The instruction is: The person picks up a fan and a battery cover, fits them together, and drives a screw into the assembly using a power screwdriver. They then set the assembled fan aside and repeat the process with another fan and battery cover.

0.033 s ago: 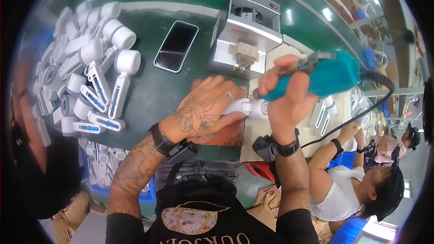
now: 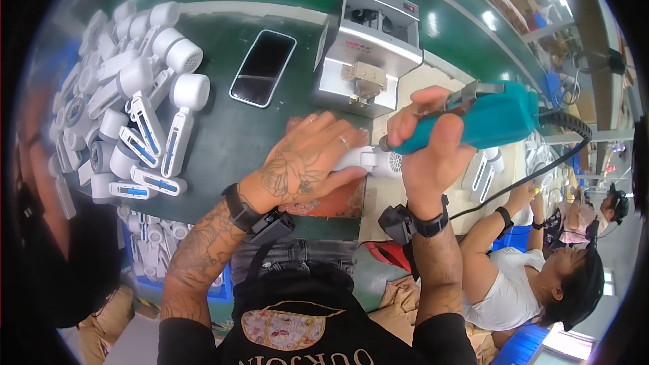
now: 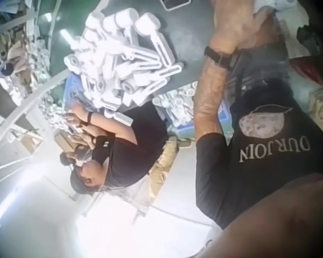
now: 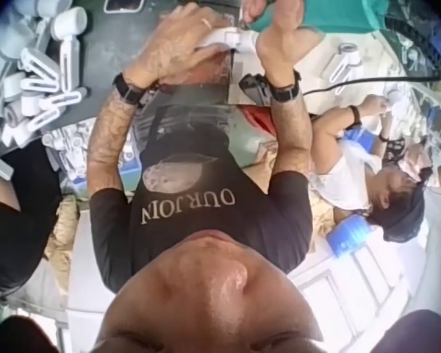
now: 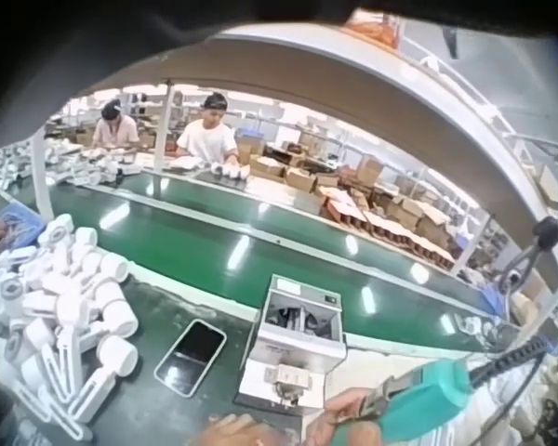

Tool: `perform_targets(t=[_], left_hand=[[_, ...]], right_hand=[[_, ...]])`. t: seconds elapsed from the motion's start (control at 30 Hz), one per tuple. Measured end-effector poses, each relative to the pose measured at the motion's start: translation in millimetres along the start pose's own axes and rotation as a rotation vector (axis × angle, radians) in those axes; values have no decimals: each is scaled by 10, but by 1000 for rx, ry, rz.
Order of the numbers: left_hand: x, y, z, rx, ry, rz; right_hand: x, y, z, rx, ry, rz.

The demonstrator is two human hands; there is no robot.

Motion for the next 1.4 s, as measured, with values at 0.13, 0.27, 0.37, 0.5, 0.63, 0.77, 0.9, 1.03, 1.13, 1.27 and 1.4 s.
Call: perform_targets(t=[0.13,0.27,0.37,0.5,0.63,0.77,0.9,1.03,1.13,1.27,1.4], left_hand=[[-51,-22,13,-18,43,55],[-37,-35,16,-30,34,34],[-36,-45,12,-29,37,48],[-10,-57,-7,-24,6,-10],[-10,-51,-11,-17,8,-36],[-6,-23,8,6,10,-44],[-3,-12,7,-14,1,-27],[5,11,35,20,-10,-7],[3,9,34,12,7,53],[40,2,9,2,-6,40],[-16,1,52,21,1,17]], right_hand=[[41,26,52,45,-20,40],[112,57,52,48,-9,33],[189,44,50,29,-12,33],[217,47,60,37,-18,-6],[253,37,58,39,-42,-7],[248,43,49,82,-38,2],[83,-23,-89,87,-59,118],[-8,-120,-413,123,103,96],[60,-212,-529,128,168,45],[136,-250,-522,70,165,20],[132,-286,-450,58,39,85]])
Point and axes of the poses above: each hand's wrist, its own z-axis away from the middle knuckle, its own y-axis out of the back of the hand, x = y × z, the point moved 9 cm from there along -z, towards the middle knuckle, and after that the axes turned 8 degrees about -y, right-handed, at the moved point
